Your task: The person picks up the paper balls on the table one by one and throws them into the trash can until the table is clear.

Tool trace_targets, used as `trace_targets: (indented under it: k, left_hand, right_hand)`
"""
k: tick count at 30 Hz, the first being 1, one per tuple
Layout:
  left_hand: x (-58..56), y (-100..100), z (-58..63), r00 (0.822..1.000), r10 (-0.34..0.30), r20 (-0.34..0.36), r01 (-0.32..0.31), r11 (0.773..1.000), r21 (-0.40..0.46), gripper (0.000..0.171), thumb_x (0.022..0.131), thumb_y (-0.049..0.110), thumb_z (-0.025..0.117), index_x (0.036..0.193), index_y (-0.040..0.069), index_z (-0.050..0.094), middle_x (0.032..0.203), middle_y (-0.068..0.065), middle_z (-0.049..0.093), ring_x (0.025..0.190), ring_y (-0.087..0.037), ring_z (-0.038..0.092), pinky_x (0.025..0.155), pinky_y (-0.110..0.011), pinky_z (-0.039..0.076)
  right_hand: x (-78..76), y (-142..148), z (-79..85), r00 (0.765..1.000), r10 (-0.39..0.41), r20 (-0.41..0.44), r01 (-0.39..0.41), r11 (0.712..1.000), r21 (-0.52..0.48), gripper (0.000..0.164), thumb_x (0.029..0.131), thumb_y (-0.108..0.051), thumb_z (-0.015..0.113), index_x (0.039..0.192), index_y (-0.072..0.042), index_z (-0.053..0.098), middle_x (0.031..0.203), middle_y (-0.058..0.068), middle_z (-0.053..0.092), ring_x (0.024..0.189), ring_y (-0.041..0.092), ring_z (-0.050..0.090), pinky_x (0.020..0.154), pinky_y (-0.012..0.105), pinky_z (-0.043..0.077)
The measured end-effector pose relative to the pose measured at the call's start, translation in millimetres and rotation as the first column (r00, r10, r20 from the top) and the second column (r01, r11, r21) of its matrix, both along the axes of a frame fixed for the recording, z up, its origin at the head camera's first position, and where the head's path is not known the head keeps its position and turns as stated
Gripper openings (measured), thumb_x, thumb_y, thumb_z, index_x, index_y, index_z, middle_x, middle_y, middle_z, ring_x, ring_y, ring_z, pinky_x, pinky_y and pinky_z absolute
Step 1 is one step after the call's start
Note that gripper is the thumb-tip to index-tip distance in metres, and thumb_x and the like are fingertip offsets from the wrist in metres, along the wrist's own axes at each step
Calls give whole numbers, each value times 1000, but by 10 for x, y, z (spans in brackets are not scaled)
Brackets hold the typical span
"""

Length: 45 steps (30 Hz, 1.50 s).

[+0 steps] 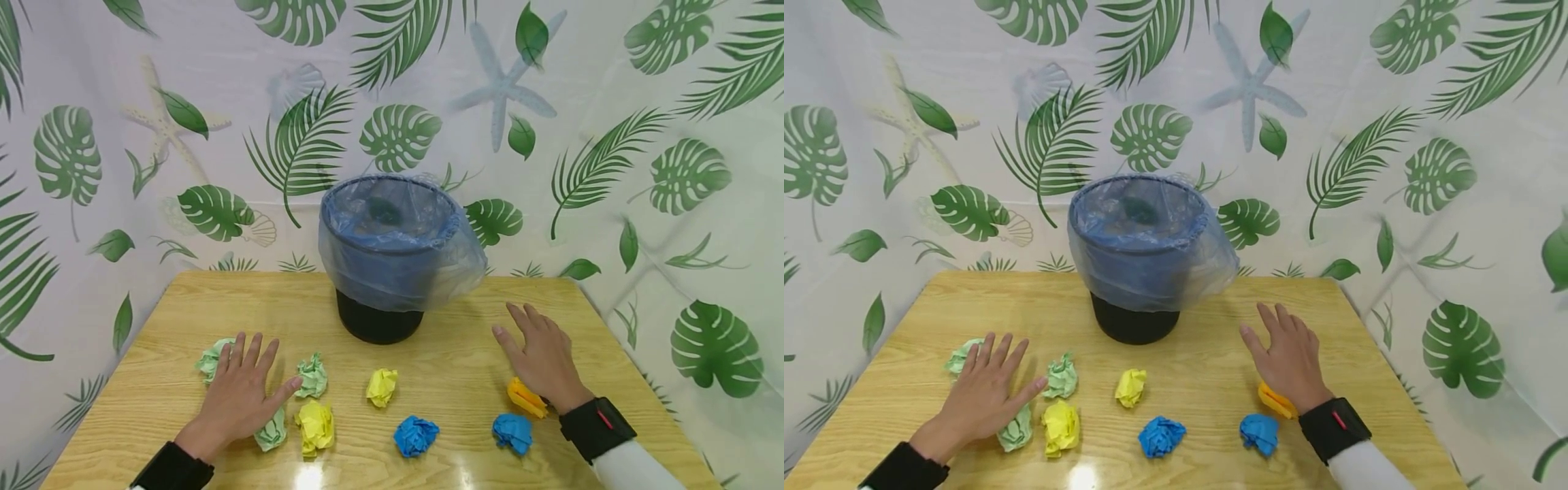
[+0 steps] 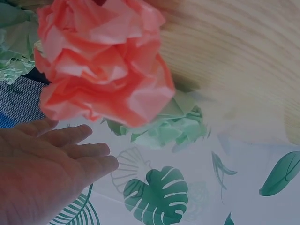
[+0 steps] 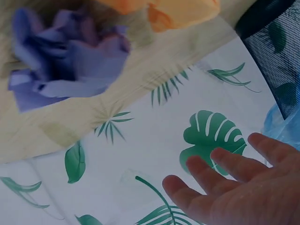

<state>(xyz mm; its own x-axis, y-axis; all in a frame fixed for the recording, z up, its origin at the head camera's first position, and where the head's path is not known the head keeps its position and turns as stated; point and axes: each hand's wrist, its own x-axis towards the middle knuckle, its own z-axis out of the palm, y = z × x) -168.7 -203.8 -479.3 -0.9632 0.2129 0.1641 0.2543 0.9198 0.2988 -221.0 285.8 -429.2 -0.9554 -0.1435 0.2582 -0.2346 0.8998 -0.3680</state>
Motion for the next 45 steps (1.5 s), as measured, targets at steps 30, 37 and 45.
trace_targets:
  k: [30, 37, 45]
  left_hand:
    - [2, 27, 24, 1000, -5, -6, 5, 1000, -23, 86, 102, 67, 44, 157, 1, 39, 160, -34, 28, 151, -56, 12, 122, -69, 7]
    - [1, 19, 21, 1000, -3, -5, 3, 1000, -17, 86, 102, 67, 43, 157, 1, 39, 161, -34, 27, 151, -55, 11, 122, -68, 5]
    - [-2, -7, -1, 1000, -5, -17, 4, 1000, -20, 86, 102, 67, 45, 156, 0, 41, 160, -34, 29, 151, -55, 12, 122, -69, 6]
  right_hand:
    - [363, 346, -179, 962, -24, 272, -41, 972, 233, 93, 93, -73, 56, 150, 0, 49, 127, 29, 61, 107, 55, 58, 64, 54, 53]
    - [330, 508, -214, 964, 14, 266, -59, 985, 163, 50, 114, -30, 35, 141, 6, 56, 130, 29, 62, 113, 52, 59, 90, 65, 51]
    - [190, 686, -328, 944, -53, 325, -10, 982, 190, 40, 103, -11, 57, 138, 7, 59, 128, 32, 62, 112, 49, 62, 85, 60, 55]
